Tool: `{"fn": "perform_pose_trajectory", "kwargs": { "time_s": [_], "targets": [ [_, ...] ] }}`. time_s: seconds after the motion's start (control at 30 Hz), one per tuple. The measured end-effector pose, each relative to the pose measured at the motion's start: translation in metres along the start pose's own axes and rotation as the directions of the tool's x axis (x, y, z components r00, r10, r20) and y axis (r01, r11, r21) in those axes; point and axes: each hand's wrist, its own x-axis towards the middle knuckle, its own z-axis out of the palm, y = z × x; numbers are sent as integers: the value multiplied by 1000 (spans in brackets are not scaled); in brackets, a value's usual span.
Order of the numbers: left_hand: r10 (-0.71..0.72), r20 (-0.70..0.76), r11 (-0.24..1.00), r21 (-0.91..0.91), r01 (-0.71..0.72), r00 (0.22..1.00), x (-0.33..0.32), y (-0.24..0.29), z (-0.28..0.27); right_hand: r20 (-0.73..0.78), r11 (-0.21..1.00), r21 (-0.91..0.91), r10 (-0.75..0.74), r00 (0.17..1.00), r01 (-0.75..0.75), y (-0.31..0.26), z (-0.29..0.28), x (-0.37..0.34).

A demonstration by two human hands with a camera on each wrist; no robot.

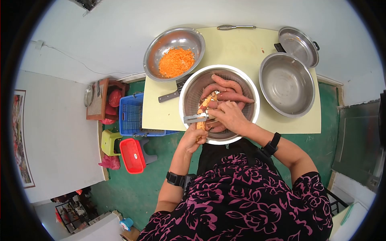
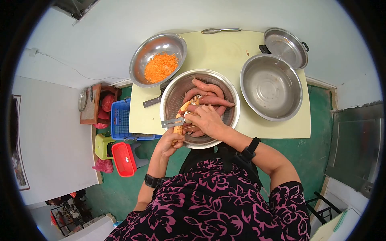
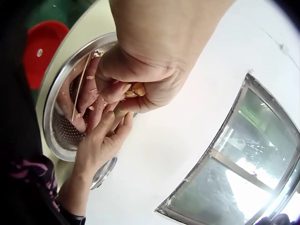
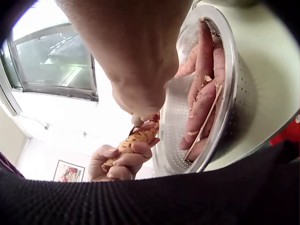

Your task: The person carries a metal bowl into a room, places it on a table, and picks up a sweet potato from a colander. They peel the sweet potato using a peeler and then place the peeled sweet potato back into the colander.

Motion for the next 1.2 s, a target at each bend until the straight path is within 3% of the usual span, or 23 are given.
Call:
{"fn": "perform_pose_trajectory", "kwargs": {
  "time_s": [0.47, 0.77, 0.87, 0.97, 1.07, 1.17, 1.2],
  "targets": [
    [-6, 4, 1000, -16, 6, 1000, -16, 3, 8, -75, 999, 37, -35, 997, 38, 3, 2, 2],
    [-18, 21, 999, -46, 19, 1000, -18, 2, 4, -59, 998, 40, -48, 997, 51, 5, 4, 4],
    [-19, 32, 999, -44, 20, 999, -24, 5, 6, 42, 999, -28, 23, 999, -22, 13, 3, 3],
    [-2, 25, 999, -46, 4, 1000, -25, 9, 6, -43, 1000, -6, -11, 999, 11, 9, 0, 11],
    [23, 34, 999, -48, -22, 999, -18, 11, 2, -74, 998, -29, 46, 996, -48, 10, 5, 12],
    [4, 52, 996, -90, 1, 999, -14, 11, 1, 16, 959, 148, 243, 970, -243, 3, 7, 7],
    [-9, 58, 994, -111, 15, 998, -13, 11, 1, 39, 885, 333, 332, 943, -325, 5, 9, 5]
  ]
}}
